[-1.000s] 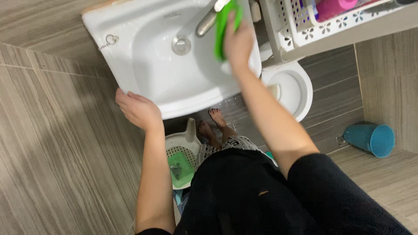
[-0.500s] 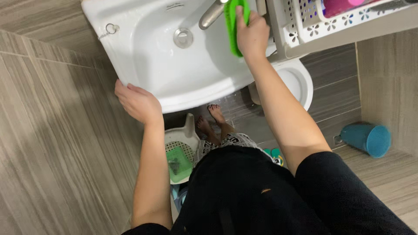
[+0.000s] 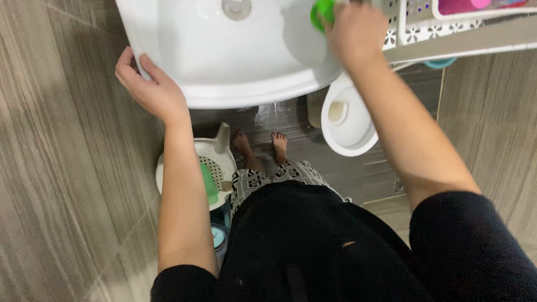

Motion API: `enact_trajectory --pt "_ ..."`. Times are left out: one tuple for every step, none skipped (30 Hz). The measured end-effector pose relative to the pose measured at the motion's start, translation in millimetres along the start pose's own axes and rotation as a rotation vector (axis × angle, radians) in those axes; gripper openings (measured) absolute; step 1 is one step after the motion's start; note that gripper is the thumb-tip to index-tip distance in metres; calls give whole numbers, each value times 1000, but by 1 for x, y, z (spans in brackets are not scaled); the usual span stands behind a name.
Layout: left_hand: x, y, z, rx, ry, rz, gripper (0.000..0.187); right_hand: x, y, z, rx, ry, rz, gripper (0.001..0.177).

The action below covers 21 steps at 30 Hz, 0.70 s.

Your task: The person scrubs the interior and edges of a white porcelain sink and faucet by hand using a green sponge and a grey cloth, then rinses the basin with water from a blue scoop.

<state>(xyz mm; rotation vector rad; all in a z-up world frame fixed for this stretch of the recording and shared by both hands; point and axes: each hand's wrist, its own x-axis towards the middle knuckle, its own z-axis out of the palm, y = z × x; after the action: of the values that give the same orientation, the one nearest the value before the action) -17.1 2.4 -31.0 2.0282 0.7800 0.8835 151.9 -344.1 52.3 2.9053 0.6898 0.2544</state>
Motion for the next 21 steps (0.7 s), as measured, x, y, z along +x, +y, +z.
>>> enact_trajectory --pt "-2 -2 2 -56 16 -28 20 -14 -11 -2 -57 -81 -4 32" --pt "-4 -3 4 -113 33 -55 21 -27 -21 -7 -116 -160 -6 31" --pt "-5 -2 5 -167 60 -82 21 -33 -38 -12 -46 -411 83 43" --pt "-5 0 6 -108 73 -75 19 -34 -61 -12 21 -662 176 57" --pt "-6 1 8 -47 85 -68 18 -24 -78 -10 75 -618 66 46" --pt "-8 3 9 14 96 -62 17 -10 -92 -6 128 -574 -45 36" --pt "-12 6 7 95 112 -53 18 7 -115 0 78 -646 -120 48" --pt "-16 11 8 175 127 -44 19 21 -140 7 25 -717 -195 62" --pt "-15 18 14 245 147 -29 21 31 -162 11 173 -649 -212 60" --pt "-15 23 14 275 148 -20 22 39 -174 16 321 -580 -230 60" --pt "-17 27 11 304 146 -11 23 41 -173 20 352 -564 -281 61" --pt "-15 29 10 333 145 -2 24 42 -169 26 382 -548 -332 63" --pt "-14 31 10 323 145 7 23 41 -162 33 415 -543 -377 64" --pt "-12 31 9 313 146 16 22 49 -142 39 388 -612 -357 67" --pt "-11 30 8 302 145 23 22 55 -115 42 359 -683 -336 69" --pt "-14 30 4 300 143 7 22 54 -89 42 323 -728 -320 72" --pt "-14 31 4 293 153 -5 23 63 -75 42 283 -760 -310 74" --pt "-11 33 7 287 164 -17 23 70 -83 46 283 -713 -354 73" --pt "-10 33 9 291 179 -7 22 63 -95 52 289 -684 -395 71" --pt "-10 33 11 294 193 4 21 58 -111 57 296 -655 -435 70" --pt "-10 33 12 298 210 16 20 59 -132 62 437 -666 -420 63"
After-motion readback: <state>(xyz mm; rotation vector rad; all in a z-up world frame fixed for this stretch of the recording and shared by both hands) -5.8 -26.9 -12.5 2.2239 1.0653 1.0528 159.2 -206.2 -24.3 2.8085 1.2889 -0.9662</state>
